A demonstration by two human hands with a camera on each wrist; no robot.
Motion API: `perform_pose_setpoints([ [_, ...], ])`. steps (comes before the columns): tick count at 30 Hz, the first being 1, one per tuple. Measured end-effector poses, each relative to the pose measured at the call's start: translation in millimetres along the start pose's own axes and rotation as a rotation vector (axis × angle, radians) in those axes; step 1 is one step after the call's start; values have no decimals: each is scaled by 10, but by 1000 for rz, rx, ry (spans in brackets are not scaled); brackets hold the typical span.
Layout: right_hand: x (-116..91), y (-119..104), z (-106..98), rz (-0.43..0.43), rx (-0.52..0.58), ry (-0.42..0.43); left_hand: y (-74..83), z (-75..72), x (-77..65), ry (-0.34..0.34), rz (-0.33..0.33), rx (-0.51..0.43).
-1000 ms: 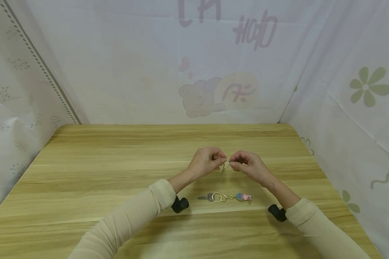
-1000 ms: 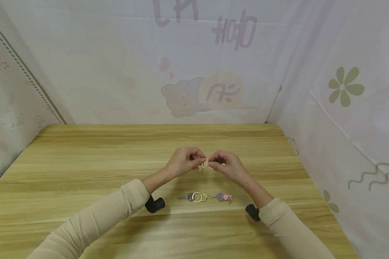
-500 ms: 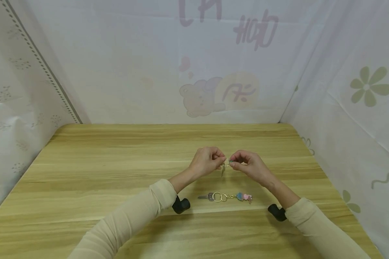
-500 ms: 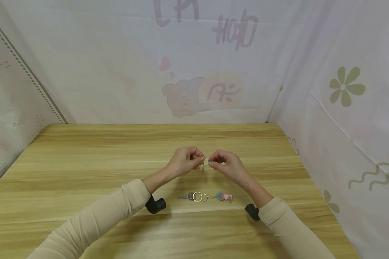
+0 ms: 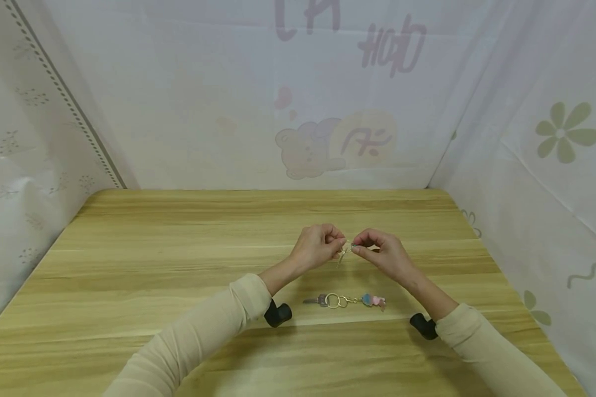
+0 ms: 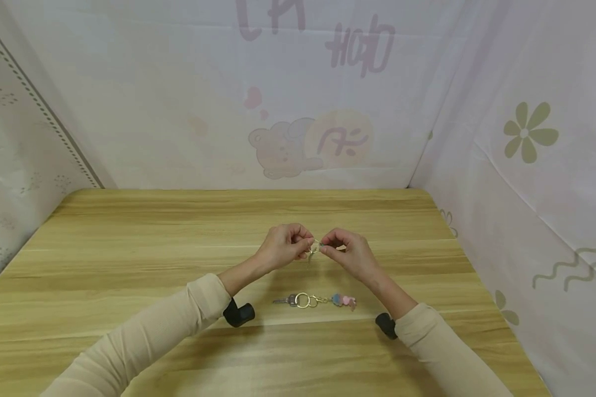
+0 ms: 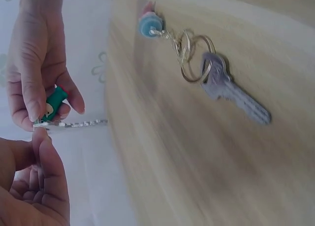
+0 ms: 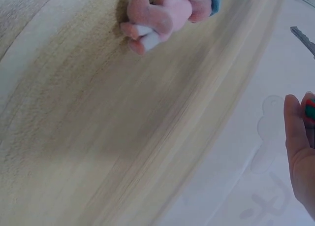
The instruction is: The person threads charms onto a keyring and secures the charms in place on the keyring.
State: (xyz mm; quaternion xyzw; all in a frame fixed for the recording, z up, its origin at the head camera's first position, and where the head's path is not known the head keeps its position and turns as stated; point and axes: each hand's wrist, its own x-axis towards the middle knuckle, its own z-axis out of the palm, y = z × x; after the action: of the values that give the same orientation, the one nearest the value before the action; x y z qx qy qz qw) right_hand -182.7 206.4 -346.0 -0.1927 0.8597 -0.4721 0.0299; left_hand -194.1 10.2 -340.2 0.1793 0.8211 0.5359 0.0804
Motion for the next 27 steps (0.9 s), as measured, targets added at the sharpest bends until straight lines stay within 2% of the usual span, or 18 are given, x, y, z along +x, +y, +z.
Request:
perform_pose_setpoints([
  [10,-5,18,11,-55,-1,13,-13,-31,9,-28,149,163],
  [15,-5,4,16,-78,-9,5,-17,-28,10,-21,167,218],
  [27,-9,-18,21,-82,-28,25,-16,-12,-9,1,115,83],
])
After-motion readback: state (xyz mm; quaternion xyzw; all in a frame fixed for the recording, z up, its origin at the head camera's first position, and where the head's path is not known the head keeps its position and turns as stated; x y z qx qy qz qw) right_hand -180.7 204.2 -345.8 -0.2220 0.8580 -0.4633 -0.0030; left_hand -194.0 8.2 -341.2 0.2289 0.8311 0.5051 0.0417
